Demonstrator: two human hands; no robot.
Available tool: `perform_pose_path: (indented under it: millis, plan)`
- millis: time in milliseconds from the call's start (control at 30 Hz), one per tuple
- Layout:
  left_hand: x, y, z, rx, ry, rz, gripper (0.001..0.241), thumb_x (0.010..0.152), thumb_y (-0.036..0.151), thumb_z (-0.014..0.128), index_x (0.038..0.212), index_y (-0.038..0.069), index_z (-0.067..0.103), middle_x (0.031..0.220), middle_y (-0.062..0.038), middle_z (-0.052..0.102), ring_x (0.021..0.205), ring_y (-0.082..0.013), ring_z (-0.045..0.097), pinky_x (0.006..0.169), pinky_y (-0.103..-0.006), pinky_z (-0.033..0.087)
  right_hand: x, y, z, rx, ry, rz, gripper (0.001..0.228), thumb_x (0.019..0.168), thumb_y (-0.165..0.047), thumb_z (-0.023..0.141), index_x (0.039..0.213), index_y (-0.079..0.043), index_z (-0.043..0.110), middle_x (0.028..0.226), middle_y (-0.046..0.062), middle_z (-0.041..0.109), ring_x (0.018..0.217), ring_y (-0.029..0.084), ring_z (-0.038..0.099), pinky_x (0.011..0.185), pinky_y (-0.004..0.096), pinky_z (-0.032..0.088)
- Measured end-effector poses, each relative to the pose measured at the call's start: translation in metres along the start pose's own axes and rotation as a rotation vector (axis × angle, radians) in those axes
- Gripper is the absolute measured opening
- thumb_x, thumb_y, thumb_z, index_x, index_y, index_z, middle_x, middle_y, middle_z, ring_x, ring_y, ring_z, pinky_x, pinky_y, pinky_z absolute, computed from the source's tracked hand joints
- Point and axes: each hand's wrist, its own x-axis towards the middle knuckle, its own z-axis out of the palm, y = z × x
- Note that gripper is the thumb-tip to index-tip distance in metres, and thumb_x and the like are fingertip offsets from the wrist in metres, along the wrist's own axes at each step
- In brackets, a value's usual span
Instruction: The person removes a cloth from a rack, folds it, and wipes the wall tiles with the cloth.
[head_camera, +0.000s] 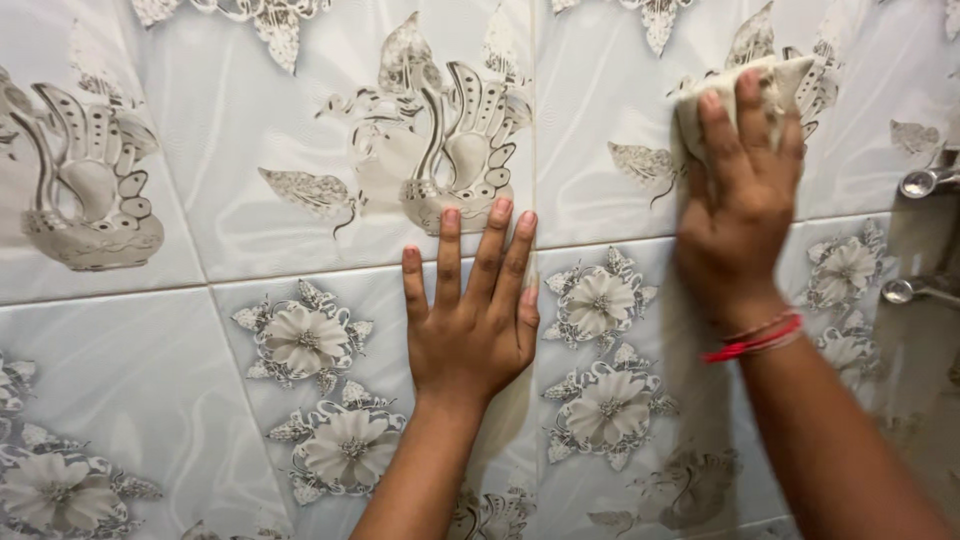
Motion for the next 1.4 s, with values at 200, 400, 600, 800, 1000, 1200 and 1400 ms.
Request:
perform_pose_path:
  millis: [200,400,600,800,1000,1200,1400]
  plan:
    - [0.002,0.000,-0.002,0.005,-0.008,0.013,0.057,0.107,0.039,0.040,0.163,0.028,0.042,0.169,0.004,0.036,0.156,-0.0288,0.027,0.126,-0.0543,0.008,0.000,-0.058,0.023,-0.010,0.050,-0.008,0.054,0.108,-0.002,0.045,0.160,-0.017,0.048,0.168,0.010,0.041,0.159,0.040,0.030,0.134,0.053,0.022]
    - [0.000,-0.001,-0.002,-0.011,-0.020,0.008,0.057,0.106,0.038,0.040,0.163,0.029,0.043,0.169,0.003,0.035,0.156,-0.0293,0.027,0.126,-0.0547,0.008,-0.034,-0.057,0.011,-0.013,-0.065,-0.333,0.055,0.096,-0.007,0.057,0.149,-0.024,0.057,0.161,0.005,0.045,0.146,0.040,0.042,0.124,0.054,0.032]
    - [-0.001,0.000,-0.001,-0.003,-0.010,0.008,0.058,0.105,0.039,0.041,0.163,0.030,0.042,0.169,0.004,0.036,0.156,-0.0286,0.027,0.126,-0.0545,0.009,-0.027,0.018,-0.006,-0.152,-0.087,-0.541,0.043,0.107,-0.030,0.069,0.149,-0.027,0.060,0.161,0.005,0.049,0.139,0.037,0.053,0.123,0.052,0.038]
    - [0.000,0.000,0.000,0.005,-0.002,0.001,0.059,0.105,0.038,0.041,0.163,0.031,0.041,0.169,0.005,0.035,0.156,-0.0278,0.027,0.126,-0.0539,0.008,-0.017,0.020,-0.011,-0.113,-0.039,-0.272,0.039,0.116,-0.015,0.058,0.155,-0.023,0.055,0.162,0.011,0.049,0.147,0.041,0.047,0.126,0.052,0.033]
    - [-0.001,0.000,0.000,0.015,-0.024,-0.015,0.063,0.101,0.035,0.042,0.163,0.025,0.042,0.169,0.006,0.034,0.156,-0.0261,0.027,0.127,-0.0523,0.008,-0.002,-0.038,0.026,-0.039,0.085,-0.022,0.045,0.118,-0.004,0.051,0.161,-0.016,0.052,0.168,0.012,0.046,0.160,0.032,0.037,0.135,0.056,0.023]
    - [-0.001,-0.001,0.000,-0.022,-0.022,-0.012,0.064,0.100,0.033,0.044,0.163,0.020,0.044,0.169,0.005,0.034,0.157,-0.0265,0.027,0.128,-0.0524,0.008,-0.025,-0.071,0.028,0.044,-0.021,-0.213,0.046,0.113,-0.016,0.059,0.157,-0.023,0.051,0.166,0.007,0.041,0.157,0.038,0.029,0.132,0.053,0.019]
    - [-0.002,-0.001,-0.001,-0.027,-0.028,-0.009,0.065,0.099,0.033,0.044,0.163,0.020,0.045,0.169,0.004,0.034,0.157,-0.0274,0.028,0.128,-0.0526,0.009,-0.034,-0.023,0.010,-0.075,-0.162,-0.477,0.048,0.109,-0.024,0.064,0.155,-0.028,0.054,0.163,0.007,0.045,0.152,0.044,0.035,0.128,0.055,0.012]
